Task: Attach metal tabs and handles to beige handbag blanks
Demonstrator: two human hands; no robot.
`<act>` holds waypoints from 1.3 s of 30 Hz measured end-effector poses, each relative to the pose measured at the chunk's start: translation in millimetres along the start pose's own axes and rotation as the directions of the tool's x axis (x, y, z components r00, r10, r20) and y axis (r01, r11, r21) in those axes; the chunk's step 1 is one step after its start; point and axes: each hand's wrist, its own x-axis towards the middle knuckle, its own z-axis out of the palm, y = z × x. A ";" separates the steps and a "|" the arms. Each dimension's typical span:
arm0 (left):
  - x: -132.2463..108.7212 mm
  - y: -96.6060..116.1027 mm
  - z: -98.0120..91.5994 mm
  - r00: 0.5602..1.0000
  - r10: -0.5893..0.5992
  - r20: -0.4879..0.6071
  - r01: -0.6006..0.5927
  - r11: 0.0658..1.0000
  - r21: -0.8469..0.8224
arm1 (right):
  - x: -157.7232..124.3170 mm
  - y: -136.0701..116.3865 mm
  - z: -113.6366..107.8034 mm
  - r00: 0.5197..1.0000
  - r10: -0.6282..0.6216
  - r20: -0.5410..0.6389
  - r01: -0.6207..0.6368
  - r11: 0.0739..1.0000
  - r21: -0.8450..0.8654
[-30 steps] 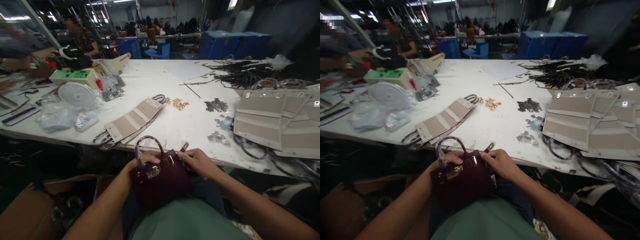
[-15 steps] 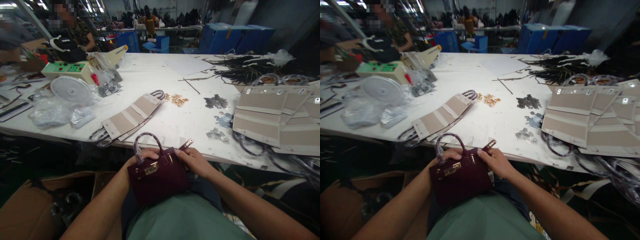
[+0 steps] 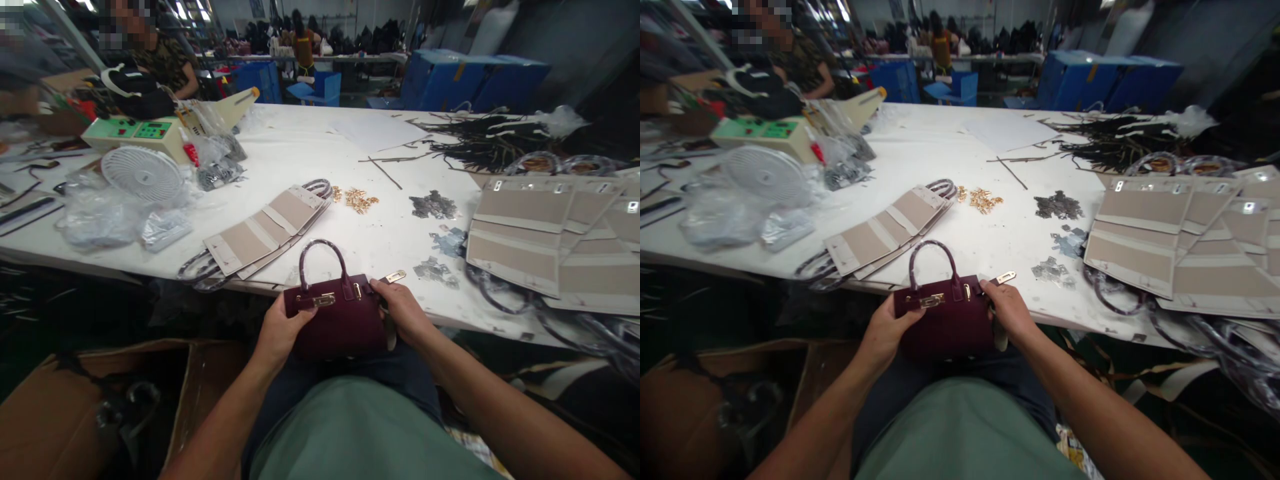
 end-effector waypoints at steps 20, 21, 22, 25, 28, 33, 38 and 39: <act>-19.9 10.9 24.2 0.990 -0.136 0.034 0.132 0.826 -0.548 | -6.1 1.6 -4.1 0.992 0.063 -0.111 -0.046 0.988 0.148; -21.4 12.3 24.8 0.991 -0.128 0.029 0.123 0.826 -0.550 | -6.8 -0.3 -4.8 0.991 0.053 -0.120 -0.040 0.993 0.114; -23.1 14.1 25.3 0.993 -0.114 0.023 0.108 0.828 -0.550 | -7.8 -2.3 -5.9 0.991 0.038 -0.131 -0.030 0.998 0.063; -28.0 20.8 26.8 0.998 -0.053 0.016 0.054 0.844 -0.534 | -15.2 -9.5 -10.1 0.976 -0.053 -0.209 0.022 0.989 -0.148; -31.3 27.2 27.9 1.000 -0.008 -0.005 0.004 0.858 -0.513 | -31.6 -16.9 -10.6 0.938 -0.228 -0.262 0.137 0.935 -0.326; -30.1 35.6 31.0 1.000 0.030 -0.009 -0.030 0.863 -0.505 | -59.8 -28.9 11.6 0.842 -0.538 -0.037 0.471 0.767 -0.435; -57.8 57.0 32.1 0.995 0.090 -0.046 -0.101 0.926 -0.364 | -69.3 -34.5 46.1 0.716 -0.696 0.048 0.643 0.631 -0.433; -67.8 60.2 32.2 0.993 0.113 -0.036 -0.119 0.941 -0.317 | -69.8 -32.6 50.9 0.687 -0.726 0.037 0.663 0.605 -0.442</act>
